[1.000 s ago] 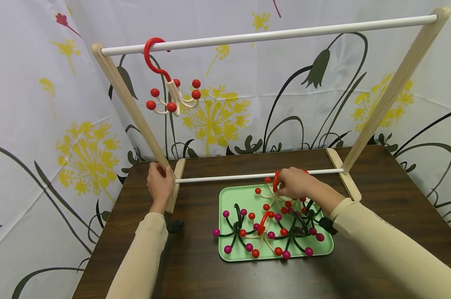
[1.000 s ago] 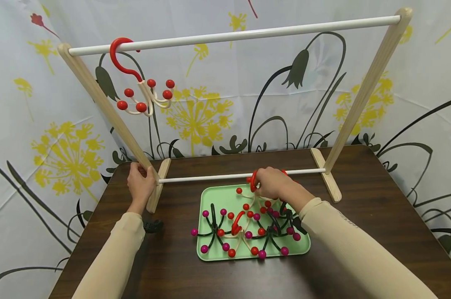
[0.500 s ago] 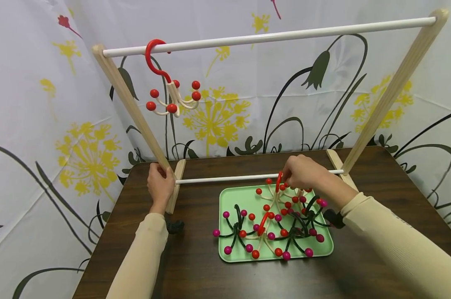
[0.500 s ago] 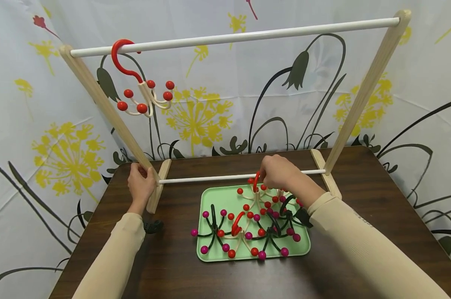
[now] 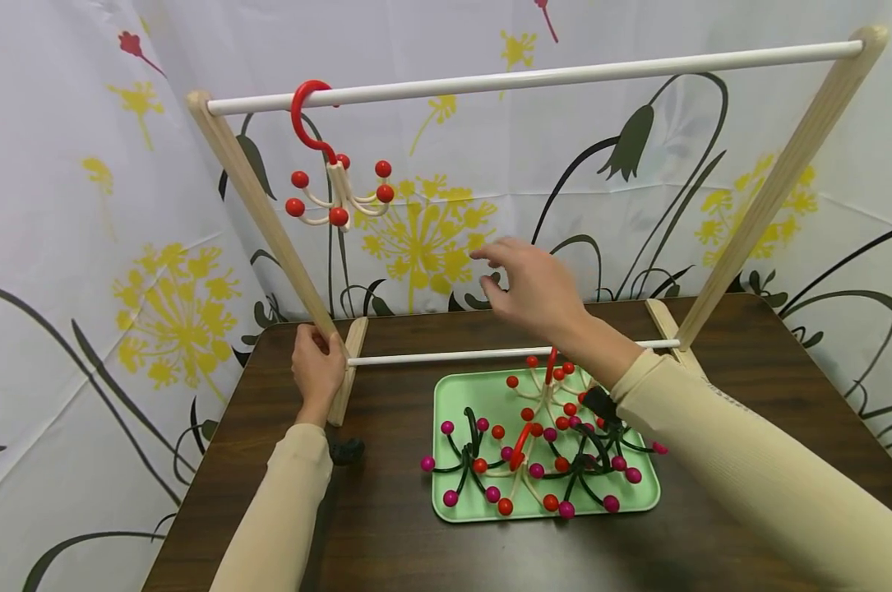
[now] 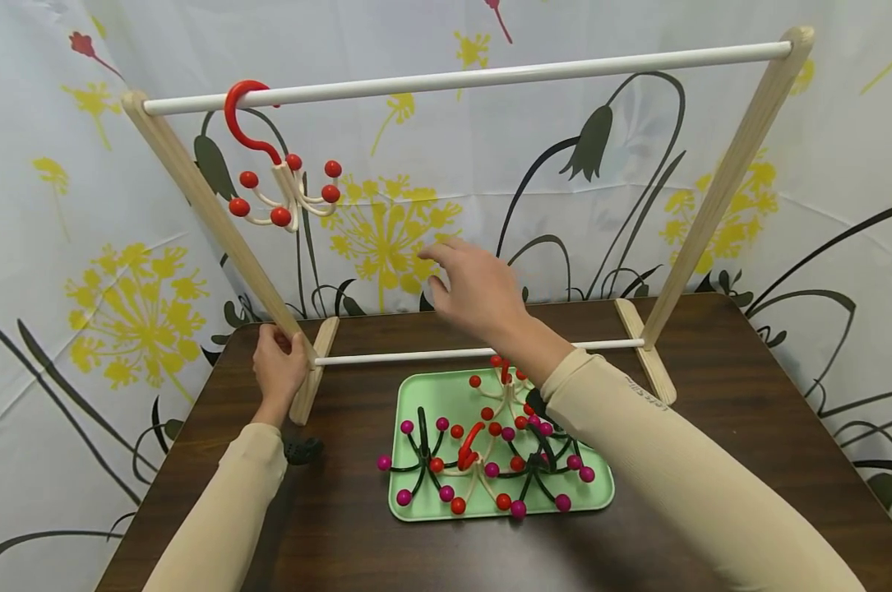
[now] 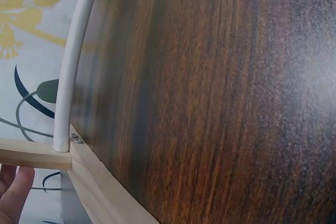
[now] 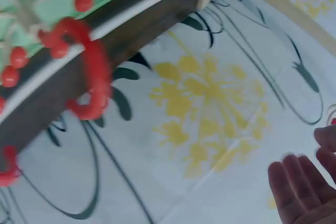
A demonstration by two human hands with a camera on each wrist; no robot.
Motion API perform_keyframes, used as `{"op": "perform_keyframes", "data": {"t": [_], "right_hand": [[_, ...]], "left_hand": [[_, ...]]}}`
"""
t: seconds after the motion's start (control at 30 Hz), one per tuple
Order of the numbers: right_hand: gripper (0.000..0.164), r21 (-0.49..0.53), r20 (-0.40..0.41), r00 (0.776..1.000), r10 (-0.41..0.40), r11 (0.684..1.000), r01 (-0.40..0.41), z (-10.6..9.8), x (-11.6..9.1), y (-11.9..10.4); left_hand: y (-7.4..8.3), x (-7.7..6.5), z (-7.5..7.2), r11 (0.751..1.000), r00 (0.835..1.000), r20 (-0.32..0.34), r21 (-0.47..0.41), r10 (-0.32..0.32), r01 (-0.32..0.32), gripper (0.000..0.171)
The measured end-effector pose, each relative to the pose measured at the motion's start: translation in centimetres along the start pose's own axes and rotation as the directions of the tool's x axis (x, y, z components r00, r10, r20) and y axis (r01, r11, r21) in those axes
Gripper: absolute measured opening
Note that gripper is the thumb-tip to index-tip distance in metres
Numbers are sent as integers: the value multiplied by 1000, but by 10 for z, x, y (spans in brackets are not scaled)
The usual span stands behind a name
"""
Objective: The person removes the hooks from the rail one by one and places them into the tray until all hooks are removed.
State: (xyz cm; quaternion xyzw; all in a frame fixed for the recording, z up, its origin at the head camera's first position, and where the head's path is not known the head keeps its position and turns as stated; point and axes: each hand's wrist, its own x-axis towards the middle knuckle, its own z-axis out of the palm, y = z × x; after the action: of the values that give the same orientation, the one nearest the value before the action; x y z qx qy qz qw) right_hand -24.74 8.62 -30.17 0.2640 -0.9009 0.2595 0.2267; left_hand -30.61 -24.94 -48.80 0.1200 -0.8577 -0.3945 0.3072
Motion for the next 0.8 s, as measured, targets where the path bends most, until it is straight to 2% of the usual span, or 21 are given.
{"op": "perform_keyframes", "data": {"t": [0.13, 0.27, 0.33, 0.4, 0.5, 0.7, 0.8], "right_hand": [[55, 27, -35, 990, -139, 990, 140, 4, 23, -18], [72, 20, -89, 942, -322, 945, 325, 9, 46, -32], [74, -7, -65, 927, -369, 929, 370, 11, 54, -39], [72, -37, -22, 925, -379, 925, 378, 13, 60, -44], [67, -78, 47, 942, -333, 939, 335, 13, 65, -50], [66, -114, -2, 955, -298, 948, 295, 12, 73, -51], [69, -126, 28, 961, -276, 952, 278, 12, 74, -51]], "left_hand": [[-1, 0, 1, 1000, 1000, 1, 11, 7, -7, 19], [-1, 0, 1, 1000, 1000, -2, 8, 9, -9, 19], [-1, 0, 1, 1000, 1000, 0, 7, 10, -10, 19], [-1, 0, 0, 1000, 1000, 2, 8, 12, -12, 19], [-1, 0, -1, 1000, 1000, 2, 10, 15, -15, 20], [-1, 1, -2, 1000, 1000, 4, 22, 9, -9, 20], [0, 0, -3, 1000, 1000, 12, 23, 3, -3, 20]]}}
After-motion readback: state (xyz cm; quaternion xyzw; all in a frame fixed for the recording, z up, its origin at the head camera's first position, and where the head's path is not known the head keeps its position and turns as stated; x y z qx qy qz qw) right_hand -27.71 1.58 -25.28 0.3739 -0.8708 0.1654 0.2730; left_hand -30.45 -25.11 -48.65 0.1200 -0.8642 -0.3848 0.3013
